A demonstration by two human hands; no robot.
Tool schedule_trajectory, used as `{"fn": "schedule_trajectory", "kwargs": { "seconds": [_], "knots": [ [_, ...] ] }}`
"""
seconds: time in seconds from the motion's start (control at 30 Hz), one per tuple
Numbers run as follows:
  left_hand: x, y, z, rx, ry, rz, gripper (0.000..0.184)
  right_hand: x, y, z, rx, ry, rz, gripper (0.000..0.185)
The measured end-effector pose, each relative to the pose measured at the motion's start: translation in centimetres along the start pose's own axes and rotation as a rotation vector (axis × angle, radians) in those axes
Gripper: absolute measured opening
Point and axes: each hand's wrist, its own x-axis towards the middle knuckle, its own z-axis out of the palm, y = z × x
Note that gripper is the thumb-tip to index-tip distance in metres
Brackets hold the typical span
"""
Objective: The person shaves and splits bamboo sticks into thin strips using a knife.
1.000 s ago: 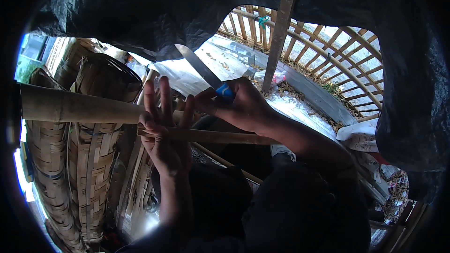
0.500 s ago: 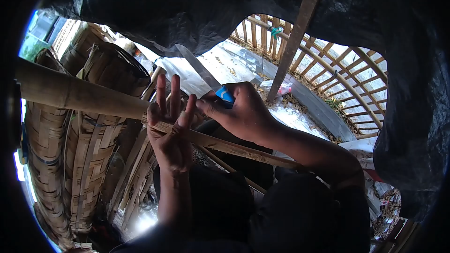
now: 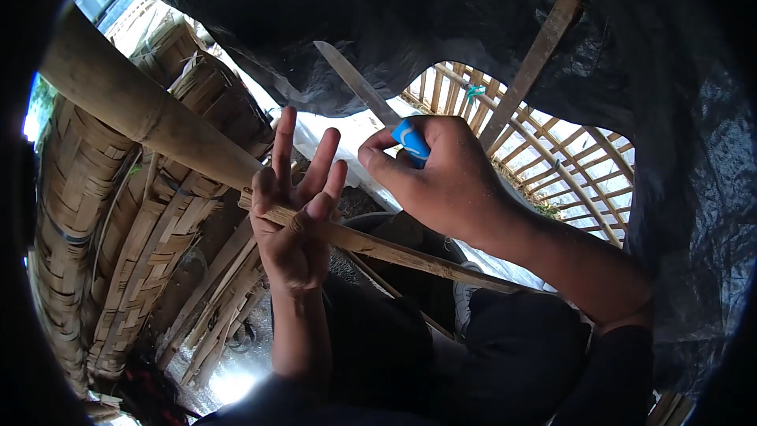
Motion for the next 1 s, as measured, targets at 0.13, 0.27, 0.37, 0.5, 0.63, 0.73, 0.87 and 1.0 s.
{"fn": "schedule_trajectory", "kwargs": {
  "seconds": [0.13,0.27,0.37,0.5,0.63,0.73,0.87,1.0],
  "knots": [
    [0.1,0.9,0.6,-0.069,0.036,-0.018,0.04,0.0,0.5,1.3,0.027,-0.05,-0.027,0.034],
    [-0.8,0.9,-0.2,-0.072,0.066,-0.132,0.04,-0.4,2.2,2.5,0.076,-0.014,-0.075,0.032],
    [-0.8,1.0,-0.6,-0.072,0.057,-0.14,0.037,0.1,3.1,3.4,0.071,0.034,-0.117,0.034],
    [-0.5,0.7,-1.4,-0.124,0.07,-0.147,0.037,0.4,3.8,3.7,0.055,0.113,-0.14,0.037],
    [-0.1,0.1,-1.7,0.029,0.193,-0.153,0.038,1.6,4.5,2.9,0.1,0.082,-0.104,0.038],
    [-0.7,-0.7,-3.1,-0.107,0.119,-0.104,0.038,1.3,4.8,1.7,0.151,0.107,-0.011,0.038],
    [-0.7,-1.0,-3.1,-0.147,0.034,-0.088,0.041,0.4,5.1,1.1,0.169,0.036,0.059,0.038],
    [-0.2,-0.9,-1.8,0.006,0.103,-0.149,0.046,-0.1,5.5,1.6,0.185,-0.084,-0.068,0.031]
  ]
}}
